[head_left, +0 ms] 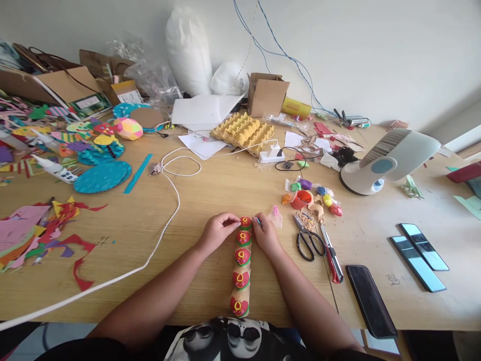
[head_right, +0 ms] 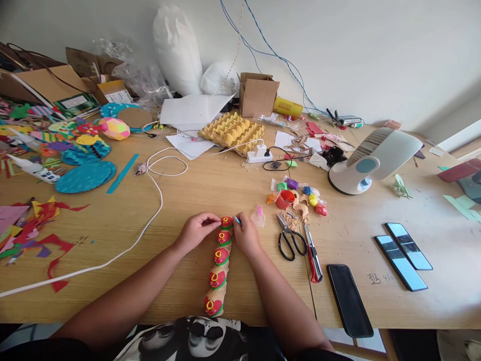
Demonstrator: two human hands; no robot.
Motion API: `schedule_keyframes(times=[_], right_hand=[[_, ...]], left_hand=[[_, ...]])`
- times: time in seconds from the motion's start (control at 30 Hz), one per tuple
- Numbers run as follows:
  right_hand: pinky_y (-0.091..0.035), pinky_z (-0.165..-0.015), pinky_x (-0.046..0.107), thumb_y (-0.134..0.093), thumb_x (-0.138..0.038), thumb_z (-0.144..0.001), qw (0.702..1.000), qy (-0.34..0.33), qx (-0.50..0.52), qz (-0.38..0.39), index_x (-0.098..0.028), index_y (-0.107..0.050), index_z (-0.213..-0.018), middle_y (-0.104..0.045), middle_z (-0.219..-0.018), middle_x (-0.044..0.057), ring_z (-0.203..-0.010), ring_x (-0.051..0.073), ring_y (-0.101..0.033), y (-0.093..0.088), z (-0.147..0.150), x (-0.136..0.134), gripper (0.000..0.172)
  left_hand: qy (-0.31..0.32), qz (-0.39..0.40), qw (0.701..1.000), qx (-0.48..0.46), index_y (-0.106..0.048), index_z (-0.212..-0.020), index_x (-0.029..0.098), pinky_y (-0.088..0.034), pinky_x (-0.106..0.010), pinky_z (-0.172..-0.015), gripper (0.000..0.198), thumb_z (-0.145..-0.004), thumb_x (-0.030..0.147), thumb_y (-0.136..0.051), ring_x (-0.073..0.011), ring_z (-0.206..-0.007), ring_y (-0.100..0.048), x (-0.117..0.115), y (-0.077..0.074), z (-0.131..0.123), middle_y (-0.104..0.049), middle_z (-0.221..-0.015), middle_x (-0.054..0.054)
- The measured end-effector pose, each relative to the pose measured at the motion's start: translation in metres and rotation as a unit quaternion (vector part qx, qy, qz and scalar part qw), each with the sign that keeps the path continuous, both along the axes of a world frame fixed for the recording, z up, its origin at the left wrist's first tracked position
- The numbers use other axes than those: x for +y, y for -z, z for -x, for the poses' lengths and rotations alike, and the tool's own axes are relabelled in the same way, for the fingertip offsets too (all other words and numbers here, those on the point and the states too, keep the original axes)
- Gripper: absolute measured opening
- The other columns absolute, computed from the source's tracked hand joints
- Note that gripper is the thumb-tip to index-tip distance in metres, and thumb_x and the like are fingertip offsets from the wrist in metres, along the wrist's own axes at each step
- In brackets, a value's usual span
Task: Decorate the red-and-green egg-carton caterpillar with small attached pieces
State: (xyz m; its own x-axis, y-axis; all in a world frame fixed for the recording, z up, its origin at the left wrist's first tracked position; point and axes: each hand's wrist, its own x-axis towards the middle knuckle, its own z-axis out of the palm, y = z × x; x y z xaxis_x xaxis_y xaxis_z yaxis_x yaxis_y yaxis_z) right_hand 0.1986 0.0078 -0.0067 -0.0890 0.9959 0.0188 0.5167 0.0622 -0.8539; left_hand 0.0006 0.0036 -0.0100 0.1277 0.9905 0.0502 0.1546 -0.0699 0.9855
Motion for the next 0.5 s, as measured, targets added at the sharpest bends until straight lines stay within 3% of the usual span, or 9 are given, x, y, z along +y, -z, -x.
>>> schedule_keyframes(times=[0.2,0.5], right_hand=[[-0.040,-0.066,0.031,-0.044,-0.043,-0.098,1.000,-0.003,-0.006,0.000,-0.024,-0.051,-0.081,-0.063,-0.075,0.001,-0.072,0.019,-0.056,-0.0010,0.0005,0.0001,0.026],[-0.039,-0.066,0.031,-0.044,-0.042,-0.098,1.000,-0.004,-0.011,0.005,-0.024,-0.051,-0.081,-0.062,-0.074,0.000,-0.071,0.019,-0.055,-0.0018,0.0010,-0.0002,0.026]], left_hand=[[0.016,-0.074,0.995,0.063,-0.074,-0.084,0.022,-0.052,-0.031,-0.078,0.011,-0.086,0.032,-0.072,-0.0196,-0.086,-0.066,-0.0003,-0.0089,0.0000,-0.072,-0.089,-0.005],[0.016,-0.073,0.995,0.070,-0.072,-0.084,0.021,-0.049,-0.028,-0.073,0.011,-0.085,0.032,-0.073,-0.0169,-0.080,-0.062,0.0003,-0.0058,-0.0026,-0.068,-0.086,-0.003]])
